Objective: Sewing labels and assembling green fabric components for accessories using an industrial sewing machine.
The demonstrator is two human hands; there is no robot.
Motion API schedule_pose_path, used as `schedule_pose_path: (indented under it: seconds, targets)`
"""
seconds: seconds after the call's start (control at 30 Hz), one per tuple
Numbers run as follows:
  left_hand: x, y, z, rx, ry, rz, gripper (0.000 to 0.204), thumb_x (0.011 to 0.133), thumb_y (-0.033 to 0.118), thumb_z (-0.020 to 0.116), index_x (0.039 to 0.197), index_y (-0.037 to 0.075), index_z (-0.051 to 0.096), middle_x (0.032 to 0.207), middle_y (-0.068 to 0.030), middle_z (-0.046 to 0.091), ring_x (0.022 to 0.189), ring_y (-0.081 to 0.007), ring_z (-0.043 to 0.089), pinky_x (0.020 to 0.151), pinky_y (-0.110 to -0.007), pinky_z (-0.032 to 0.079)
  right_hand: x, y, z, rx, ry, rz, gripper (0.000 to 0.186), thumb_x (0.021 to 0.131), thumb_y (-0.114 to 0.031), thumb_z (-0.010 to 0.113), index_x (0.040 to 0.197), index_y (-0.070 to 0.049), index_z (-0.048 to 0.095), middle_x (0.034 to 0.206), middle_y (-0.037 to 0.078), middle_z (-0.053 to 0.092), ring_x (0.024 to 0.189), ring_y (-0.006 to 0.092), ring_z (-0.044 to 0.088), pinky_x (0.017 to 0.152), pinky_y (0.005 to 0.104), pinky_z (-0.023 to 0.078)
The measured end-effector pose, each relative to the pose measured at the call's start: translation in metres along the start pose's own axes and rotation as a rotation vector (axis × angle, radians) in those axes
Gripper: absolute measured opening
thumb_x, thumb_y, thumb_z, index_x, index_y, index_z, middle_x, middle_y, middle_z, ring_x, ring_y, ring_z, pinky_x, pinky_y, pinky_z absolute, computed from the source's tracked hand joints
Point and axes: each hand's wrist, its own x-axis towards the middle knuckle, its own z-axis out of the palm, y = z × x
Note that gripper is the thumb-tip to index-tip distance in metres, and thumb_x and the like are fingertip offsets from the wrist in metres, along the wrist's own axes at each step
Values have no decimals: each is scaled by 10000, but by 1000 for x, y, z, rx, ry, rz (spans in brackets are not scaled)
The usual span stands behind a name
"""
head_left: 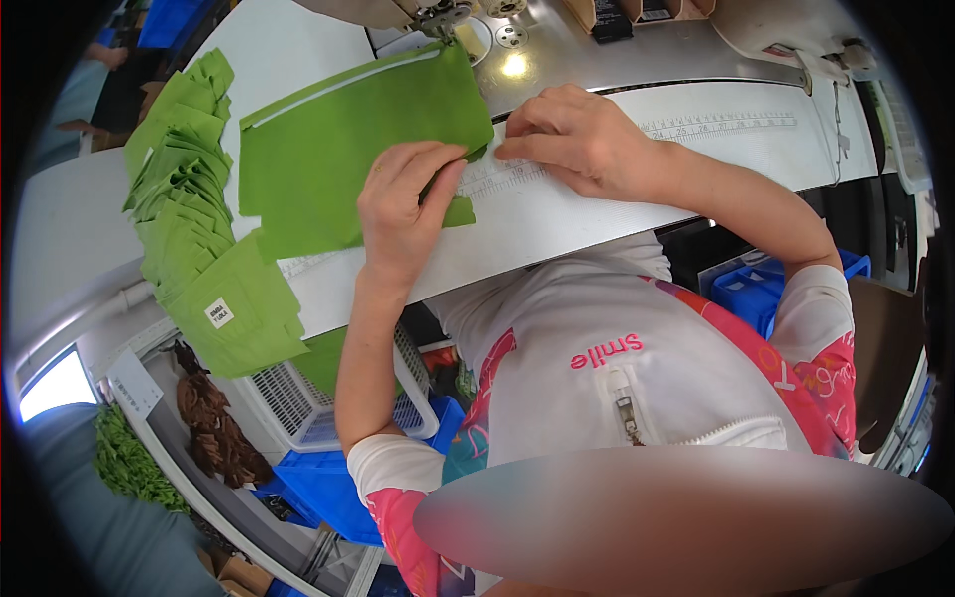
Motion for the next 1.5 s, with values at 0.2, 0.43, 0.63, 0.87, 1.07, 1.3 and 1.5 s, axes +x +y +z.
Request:
schedule_pose_path:
  seconds: [0.2, 0.43, 0.63, 0.87, 1.07, 1.3, 1.5]
  targets:
    - [2, -3, -3, 182, -33, 180, 154, 741, 40, 707, 892, 51, 684, 862, -51, 630, 783, -225, 602, 854, -384, 455, 3, -2, 8, -128, -40, 1, 341, 686, -1, 613, 1007, -94, 680, 926, 53, 551, 828, 229, 533, 728, 353, 445]
    - [-2, -6, -2, 410, -3, 304, 191, 720, 73, 696, 903, 122, 672, 882, 7, 591, 770, -181, 599, 912, -437, 417, 2, -1, 7, -38, -1, 9, 238, 671, -9, 624, 897, -61, 678, 882, 52, 558, 827, 227, 542, 735, 349, 453]
    - [-2, -5, 1, 412, -8, 307, 175, 722, 72, 696, 889, 117, 667, 877, 8, 592, 765, -173, 604, 909, -438, 422, 1, 1, 7, -37, 26, 81, 210, 665, -3, 652, 868, -56, 670, 900, 39, 597, 858, 222, 561, 747, 342, 470]
    - [0, -4, 0, 388, -26, 292, 153, 749, 90, 697, 897, 110, 665, 869, -2, 598, 772, -182, 607, 903, -438, 427, 3, 4, 3, -82, 60, 78, 189, 671, -10, 655, 854, -56, 673, 946, 32, 611, 887, 219, 566, 771, 341, 463]
    - [0, -5, -1, 360, -34, 278, 149, 747, 104, 706, 888, 106, 658, 872, -7, 602, 771, -195, 606, 904, -454, 424, 3, 7, 5, -107, 83, 73, 286, 710, -21, 672, 988, -80, 647, 1012, 35, 605, 887, 234, 556, 751, 340, 448]
    - [7, -5, -2, 266, -66, 249, 172, 724, 83, 716, 876, 67, 636, 891, -34, 607, 809, -227, 603, 783, -377, 480, 8, 7, 10, -207, 72, -15, 306, 734, -151, 701, 1014, -45, 637, 1106, 52, 609, 970, 231, 562, 816, 345, 458]
    - [14, -1, -2, 201, -111, 207, 196, 702, 45, 705, 881, 44, 624, 938, -56, 605, 822, -251, 597, 708, -339, 494, 7, 5, 10, -229, -12, -13, 330, 757, -243, 695, 1002, -28, 641, 1108, 72, 619, 1004, 238, 559, 855, 353, 459]
